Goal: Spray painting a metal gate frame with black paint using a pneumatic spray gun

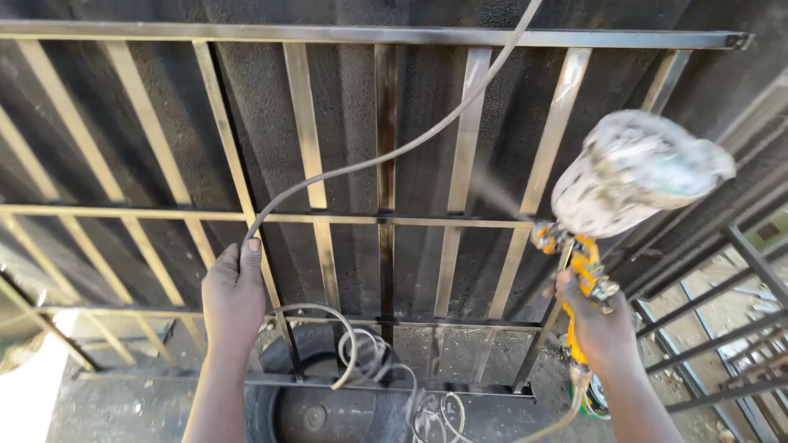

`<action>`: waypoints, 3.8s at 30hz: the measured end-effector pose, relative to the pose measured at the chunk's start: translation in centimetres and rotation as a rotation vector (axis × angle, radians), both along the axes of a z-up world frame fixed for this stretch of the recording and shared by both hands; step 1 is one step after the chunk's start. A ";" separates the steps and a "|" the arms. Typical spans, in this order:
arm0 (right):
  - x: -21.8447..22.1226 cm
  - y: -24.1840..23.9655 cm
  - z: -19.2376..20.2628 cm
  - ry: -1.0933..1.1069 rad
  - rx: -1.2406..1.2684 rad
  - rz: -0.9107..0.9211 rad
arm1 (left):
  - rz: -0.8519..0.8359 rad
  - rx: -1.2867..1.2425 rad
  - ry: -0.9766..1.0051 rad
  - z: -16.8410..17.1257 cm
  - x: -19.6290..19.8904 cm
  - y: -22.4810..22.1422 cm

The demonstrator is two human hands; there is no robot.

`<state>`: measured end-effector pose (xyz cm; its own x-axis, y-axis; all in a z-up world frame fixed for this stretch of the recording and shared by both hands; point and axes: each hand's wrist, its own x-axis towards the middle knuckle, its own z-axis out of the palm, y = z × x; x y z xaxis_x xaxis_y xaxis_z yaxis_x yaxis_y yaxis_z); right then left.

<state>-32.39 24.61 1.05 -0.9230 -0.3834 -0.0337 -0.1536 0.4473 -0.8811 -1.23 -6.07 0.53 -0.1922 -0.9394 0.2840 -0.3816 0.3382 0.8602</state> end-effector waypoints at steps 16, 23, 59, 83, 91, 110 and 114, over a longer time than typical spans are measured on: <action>4.2 -4.1 5.7 0.187 -0.467 0.014 | -0.239 0.077 0.060 2.6 0.4 -6.8; 2.9 -6.5 6.0 0.294 -0.609 0.096 | -0.246 0.057 0.082 2.3 -0.2 -8.4; 8.5 -4.9 -3.7 0.008 -0.055 -0.155 | -0.301 0.093 0.191 -0.7 -2.5 -9.1; 3.7 -5.4 -4.9 0.171 -0.535 -0.047 | -0.325 0.128 0.169 -2.5 -3.9 -6.3; 6.2 -3.9 -16.2 -0.016 -0.176 -0.206 | -0.375 0.209 -0.116 -1.6 -6.0 -2.0; 11.0 -1.4 -22.2 -0.508 -0.130 -0.280 | -0.501 0.333 -0.171 -5.4 -8.4 3.6; 10.7 -1.7 -21.8 -0.344 -0.215 -0.202 | -0.511 0.293 -0.141 -5.8 -8.4 4.0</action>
<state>-21.65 22.92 -20.80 -0.9289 -0.2288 -0.2912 0.2361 0.2398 -0.9417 -9.66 -2.06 -5.27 -0.6565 -0.7536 -0.0335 -0.3508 0.2657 0.8980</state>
